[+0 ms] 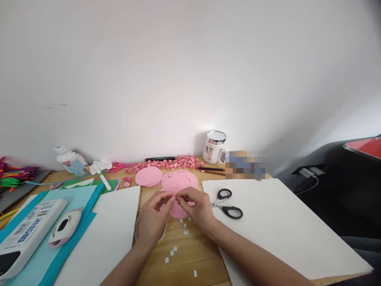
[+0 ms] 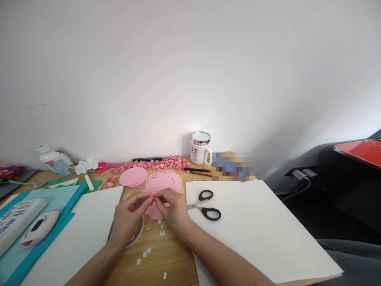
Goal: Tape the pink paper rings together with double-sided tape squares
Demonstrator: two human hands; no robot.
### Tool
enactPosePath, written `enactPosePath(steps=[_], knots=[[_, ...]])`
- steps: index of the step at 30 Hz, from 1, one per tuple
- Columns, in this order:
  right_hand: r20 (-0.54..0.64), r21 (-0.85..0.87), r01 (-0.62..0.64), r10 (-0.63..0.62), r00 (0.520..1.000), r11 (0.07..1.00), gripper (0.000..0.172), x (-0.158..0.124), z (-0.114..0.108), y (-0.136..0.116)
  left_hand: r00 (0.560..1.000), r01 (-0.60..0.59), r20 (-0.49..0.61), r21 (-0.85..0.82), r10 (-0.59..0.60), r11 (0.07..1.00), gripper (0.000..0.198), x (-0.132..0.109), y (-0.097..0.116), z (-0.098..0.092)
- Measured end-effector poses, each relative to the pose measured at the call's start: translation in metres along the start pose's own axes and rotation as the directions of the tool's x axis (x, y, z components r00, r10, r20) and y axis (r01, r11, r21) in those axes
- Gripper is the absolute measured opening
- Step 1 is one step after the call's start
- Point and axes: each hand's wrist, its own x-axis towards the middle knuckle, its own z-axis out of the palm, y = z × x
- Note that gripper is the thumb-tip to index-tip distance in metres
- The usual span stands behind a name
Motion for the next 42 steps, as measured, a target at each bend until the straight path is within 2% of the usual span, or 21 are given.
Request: enactPosePath(steps=[5, 10, 15, 21, 25, 42], knots=[[0.007, 0.048, -0.026, 0.026, 1.0, 0.999, 0.013, 0.0018, -0.0017, -0.0041, 1.0, -0.008, -0.019, -0.03, 0.008, 1.0, 0.018, 0.0006, 0.002, 0.0001], [0.043, 0.131, -0.126, 0.121, 0.992, 0.983, 0.012, 0.002, -0.0019, -0.003, 1.0, 0.008, -0.021, -0.061, -0.009, 0.998, 0.016, 0.0007, 0.0026, -0.0002], [0.11, 0.216, -0.26, 0.241, 0.964, 0.941, 0.012, 0.0032, -0.0018, -0.0021, 0.996, 0.084, -0.013, -0.126, -0.086, 0.988, 0.017, 0.0009, 0.0036, 0.0001], [0.148, 0.258, -0.318, 0.288, 0.946, 0.912, 0.014, 0.0038, -0.0008, -0.0022, 0.985, 0.169, 0.011, -0.188, -0.17, 0.968, 0.02, 0.0023, 0.005, -0.001], [0.142, 0.271, -0.327, 0.298, 0.944, 0.905, 0.013, 0.0039, -0.0008, -0.0022, 0.98, 0.2, 0.018, -0.205, -0.201, 0.958, 0.02, 0.0025, 0.0055, -0.0013], [0.134, 0.255, -0.305, 0.279, 0.951, 0.917, 0.014, 0.004, -0.0015, -0.0024, 0.988, 0.152, 0.014, -0.174, -0.152, 0.973, 0.021, 0.0022, 0.0055, -0.0011]])
